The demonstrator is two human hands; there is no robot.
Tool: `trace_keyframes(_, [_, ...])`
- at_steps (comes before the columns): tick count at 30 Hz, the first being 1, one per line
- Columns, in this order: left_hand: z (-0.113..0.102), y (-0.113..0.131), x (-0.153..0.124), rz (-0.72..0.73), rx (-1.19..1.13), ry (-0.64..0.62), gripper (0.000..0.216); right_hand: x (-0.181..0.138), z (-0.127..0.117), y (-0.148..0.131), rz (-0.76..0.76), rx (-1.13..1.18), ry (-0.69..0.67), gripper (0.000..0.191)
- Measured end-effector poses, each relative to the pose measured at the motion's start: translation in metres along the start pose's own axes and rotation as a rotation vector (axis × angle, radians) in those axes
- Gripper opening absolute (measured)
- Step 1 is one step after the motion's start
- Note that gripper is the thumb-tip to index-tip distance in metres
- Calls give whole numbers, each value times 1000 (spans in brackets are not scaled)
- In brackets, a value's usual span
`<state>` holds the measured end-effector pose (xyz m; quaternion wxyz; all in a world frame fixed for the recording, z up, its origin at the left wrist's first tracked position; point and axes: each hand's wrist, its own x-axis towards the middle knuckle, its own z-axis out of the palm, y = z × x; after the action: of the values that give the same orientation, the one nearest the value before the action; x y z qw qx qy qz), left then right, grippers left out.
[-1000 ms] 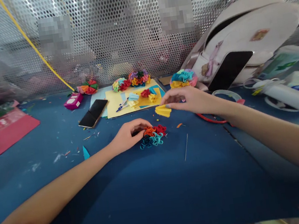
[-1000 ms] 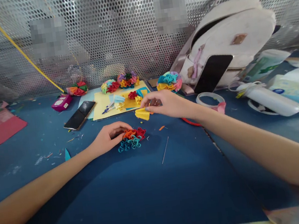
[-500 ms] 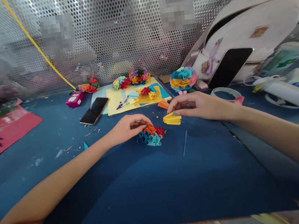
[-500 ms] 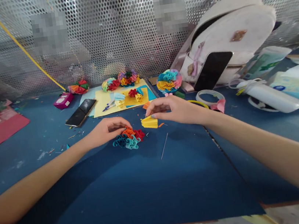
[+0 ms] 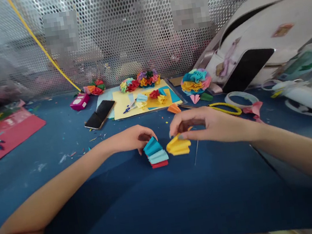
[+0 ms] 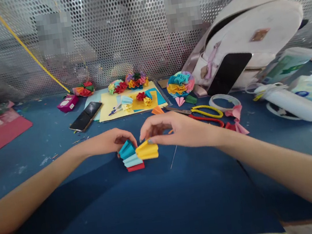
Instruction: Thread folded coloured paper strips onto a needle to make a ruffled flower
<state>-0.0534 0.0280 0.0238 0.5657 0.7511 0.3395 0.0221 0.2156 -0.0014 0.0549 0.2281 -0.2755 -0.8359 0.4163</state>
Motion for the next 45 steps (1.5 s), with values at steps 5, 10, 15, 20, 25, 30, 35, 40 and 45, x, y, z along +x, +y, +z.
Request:
trace_keyframes(5, [-5, 11, -7, 100, 448, 226, 32, 6, 23, -2, -44, -71, -67, 10])
trace_keyframes(10, [-8, 32, -29, 90, 650, 417, 14, 9, 28, 7, -27, -60, -49, 9])
trace_keyframes(15, [13, 61, -49, 42, 865, 376, 13, 10, 27, 10, -25, -52, -52, 10])
trace_keyframes(20, [36, 62, -47, -52, 1015, 254, 4, 8, 28, 10, 18, 32, -63, 11])
trace_keyframes(25, [42, 55, -39, -66, 1032, 273, 4, 6, 30, 3, 101, 167, -79, 12])
trace_keyframes(30, [45, 53, -33, -62, 940, 302, 5, 5, 36, -1, 156, 154, -29, 9])
trace_keyframes(35, [40, 50, -30, -19, 729, 283, 9, 5, 39, -2, 210, 87, -37, 7])
trace_keyframes(40, [36, 45, -29, 67, 586, 270, 13, 4, 40, -2, 204, 40, -36, 15])
trace_keyframes(45, [39, 44, -29, 97, 553, 283, 9, 3, 43, 2, 102, -165, -25, 7])
